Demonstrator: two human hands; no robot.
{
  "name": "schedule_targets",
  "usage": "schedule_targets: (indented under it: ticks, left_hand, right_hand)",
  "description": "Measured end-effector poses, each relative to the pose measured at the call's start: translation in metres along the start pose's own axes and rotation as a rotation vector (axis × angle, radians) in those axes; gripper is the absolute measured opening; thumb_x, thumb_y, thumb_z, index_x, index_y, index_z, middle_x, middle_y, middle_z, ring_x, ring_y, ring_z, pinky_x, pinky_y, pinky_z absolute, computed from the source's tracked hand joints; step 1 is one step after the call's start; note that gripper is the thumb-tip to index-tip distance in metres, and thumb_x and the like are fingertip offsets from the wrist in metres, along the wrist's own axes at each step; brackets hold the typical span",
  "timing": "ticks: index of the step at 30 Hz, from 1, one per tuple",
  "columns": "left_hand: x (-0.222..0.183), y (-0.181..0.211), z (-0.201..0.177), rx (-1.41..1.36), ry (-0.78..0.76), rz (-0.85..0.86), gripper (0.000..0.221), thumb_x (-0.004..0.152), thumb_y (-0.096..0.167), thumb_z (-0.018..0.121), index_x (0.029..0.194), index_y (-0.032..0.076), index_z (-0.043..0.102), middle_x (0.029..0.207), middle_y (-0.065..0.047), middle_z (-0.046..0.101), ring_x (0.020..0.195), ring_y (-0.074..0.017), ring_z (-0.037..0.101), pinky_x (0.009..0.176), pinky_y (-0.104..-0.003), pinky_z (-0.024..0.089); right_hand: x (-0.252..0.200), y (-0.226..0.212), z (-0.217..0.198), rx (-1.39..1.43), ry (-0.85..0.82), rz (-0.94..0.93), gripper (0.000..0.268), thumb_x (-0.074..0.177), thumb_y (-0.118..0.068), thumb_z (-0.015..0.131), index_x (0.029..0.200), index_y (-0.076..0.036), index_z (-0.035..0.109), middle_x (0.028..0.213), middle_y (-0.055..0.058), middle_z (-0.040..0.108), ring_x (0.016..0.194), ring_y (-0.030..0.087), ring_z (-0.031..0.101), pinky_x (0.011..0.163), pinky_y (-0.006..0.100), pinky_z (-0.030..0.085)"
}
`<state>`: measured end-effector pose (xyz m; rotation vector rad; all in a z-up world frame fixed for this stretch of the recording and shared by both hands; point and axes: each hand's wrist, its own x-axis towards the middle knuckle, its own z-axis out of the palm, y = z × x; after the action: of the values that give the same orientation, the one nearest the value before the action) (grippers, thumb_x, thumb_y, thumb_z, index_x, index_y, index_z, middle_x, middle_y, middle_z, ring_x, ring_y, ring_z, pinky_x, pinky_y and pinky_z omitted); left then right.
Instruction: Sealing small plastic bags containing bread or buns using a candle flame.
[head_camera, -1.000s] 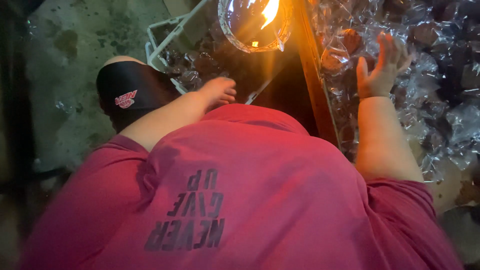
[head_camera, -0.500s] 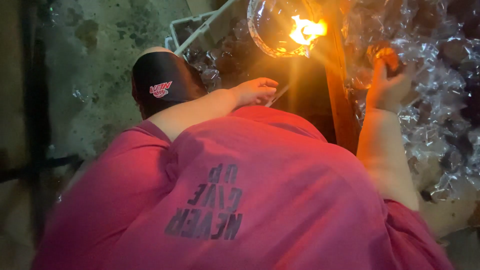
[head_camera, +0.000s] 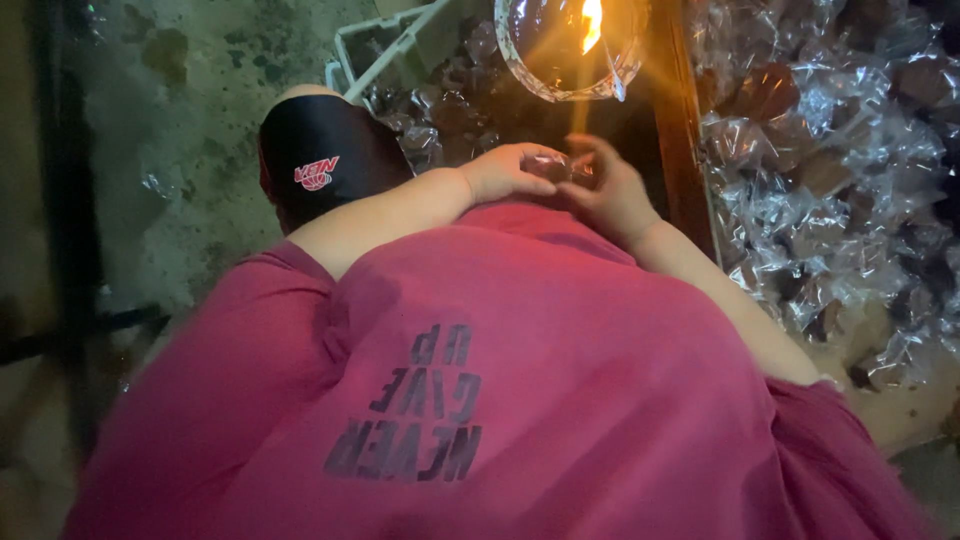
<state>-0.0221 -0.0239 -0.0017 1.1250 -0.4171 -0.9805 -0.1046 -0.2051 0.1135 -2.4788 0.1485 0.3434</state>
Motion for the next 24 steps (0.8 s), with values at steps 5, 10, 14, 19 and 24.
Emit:
schedule_targets:
  ticks: [5, 10, 14, 19, 24]
  left_hand:
    - [-0.004, 0.019, 0.004, -0.468, 0.236, 0.162, 0.041, 0.081, -0.007, 0.087, 0.113, 0.012, 0.068, 0.106, -0.011, 0.075, 0.098, -0.0277, 0.076, 0.080, -0.045, 0.068]
    - [-0.003, 0.008, 0.005, -0.372, 0.193, 0.213, 0.042, 0.080, -0.005, 0.089, 0.110, 0.010, 0.064, 0.100, -0.008, 0.078, 0.093, -0.0202, 0.076, 0.079, -0.038, 0.068]
    - [-0.015, 0.025, 0.017, -0.161, 0.171, 0.311, 0.033, 0.094, 0.020, 0.084, 0.124, 0.016, 0.071, 0.117, 0.000, 0.075, 0.106, -0.0090, 0.070, 0.093, -0.030, 0.062]
    - [-0.010, 0.020, 0.005, -0.228, 0.236, 0.235, 0.011, 0.093, 0.011, 0.081, 0.102, 0.010, 0.075, 0.110, -0.005, 0.077, 0.101, -0.0174, 0.074, 0.088, -0.035, 0.066]
    - [0.001, 0.004, -0.004, -0.438, 0.225, 0.299, 0.016, 0.089, 0.000, 0.082, 0.100, 0.004, 0.071, 0.115, -0.016, 0.075, 0.102, -0.0283, 0.076, 0.090, -0.043, 0.065]
  right_hand:
    - [0.018, 0.039, -0.003, 0.788, 0.348, -0.139, 0.061, 0.106, -0.020, 0.075, 0.153, -0.017, 0.036, 0.116, 0.005, 0.062, 0.092, 0.009, 0.065, 0.076, 0.018, 0.059]
    - [0.008, 0.010, 0.007, 0.794, 0.168, 0.064, 0.042, 0.100, -0.022, 0.076, 0.134, -0.017, 0.053, 0.106, 0.007, 0.068, 0.094, 0.012, 0.071, 0.079, 0.022, 0.060]
    - [0.021, 0.018, 0.006, 0.605, 0.278, 0.056, 0.018, 0.108, -0.031, 0.068, 0.101, -0.017, 0.077, 0.081, 0.003, 0.071, 0.079, 0.010, 0.067, 0.076, 0.026, 0.059]
    - [0.002, -0.039, 0.004, 0.594, 0.261, 0.146, 0.013, 0.096, -0.025, 0.080, 0.100, -0.015, 0.075, 0.070, 0.009, 0.065, 0.060, 0.015, 0.065, 0.056, 0.030, 0.057]
    - [0.021, -0.010, 0.032, 0.578, 0.110, -0.125, 0.017, 0.103, -0.026, 0.074, 0.100, -0.010, 0.077, 0.085, 0.010, 0.069, 0.083, 0.018, 0.066, 0.077, 0.037, 0.057]
